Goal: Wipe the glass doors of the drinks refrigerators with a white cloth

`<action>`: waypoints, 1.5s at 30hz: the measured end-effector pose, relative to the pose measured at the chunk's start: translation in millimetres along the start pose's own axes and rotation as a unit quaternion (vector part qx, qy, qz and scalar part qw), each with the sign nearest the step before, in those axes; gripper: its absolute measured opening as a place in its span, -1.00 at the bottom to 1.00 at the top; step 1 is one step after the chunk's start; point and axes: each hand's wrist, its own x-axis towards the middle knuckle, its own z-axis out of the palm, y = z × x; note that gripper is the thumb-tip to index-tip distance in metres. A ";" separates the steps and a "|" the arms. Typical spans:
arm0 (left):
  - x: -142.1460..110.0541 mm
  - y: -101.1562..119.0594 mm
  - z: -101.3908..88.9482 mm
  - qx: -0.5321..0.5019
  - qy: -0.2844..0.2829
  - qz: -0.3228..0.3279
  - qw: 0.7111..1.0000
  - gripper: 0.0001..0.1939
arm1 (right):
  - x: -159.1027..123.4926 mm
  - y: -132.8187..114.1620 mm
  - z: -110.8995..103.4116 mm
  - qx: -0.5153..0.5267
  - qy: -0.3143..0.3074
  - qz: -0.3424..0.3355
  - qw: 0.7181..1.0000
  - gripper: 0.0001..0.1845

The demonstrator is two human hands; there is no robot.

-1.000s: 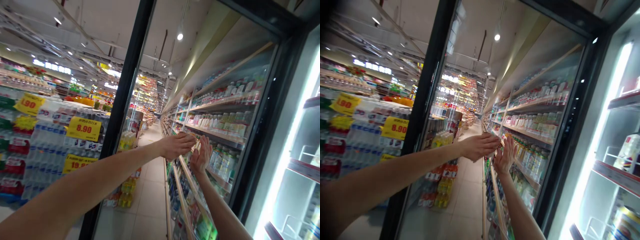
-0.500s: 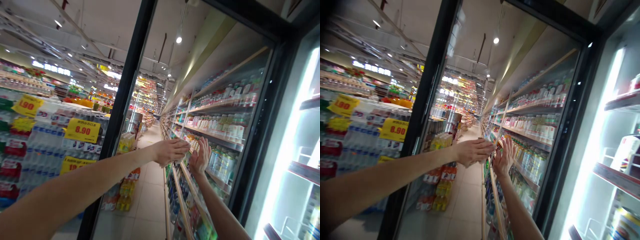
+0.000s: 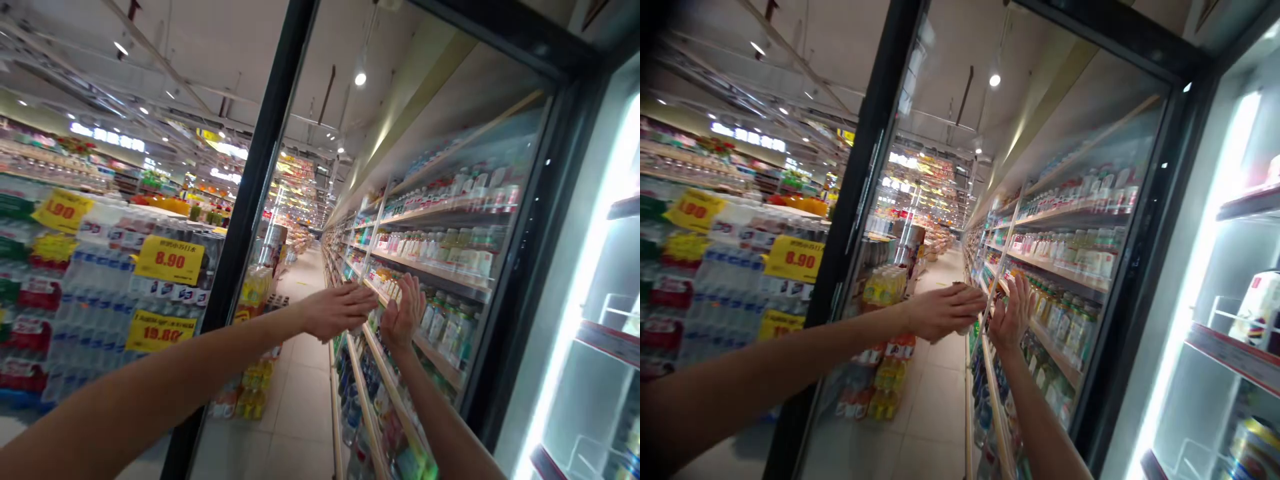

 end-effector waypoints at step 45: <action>38.0 -26.3 -11.7 0.017 -0.006 -0.016 1.000 -0.57 | -0.6 1.3 -0.9 0.033 0.014 -0.004 0.999 -0.54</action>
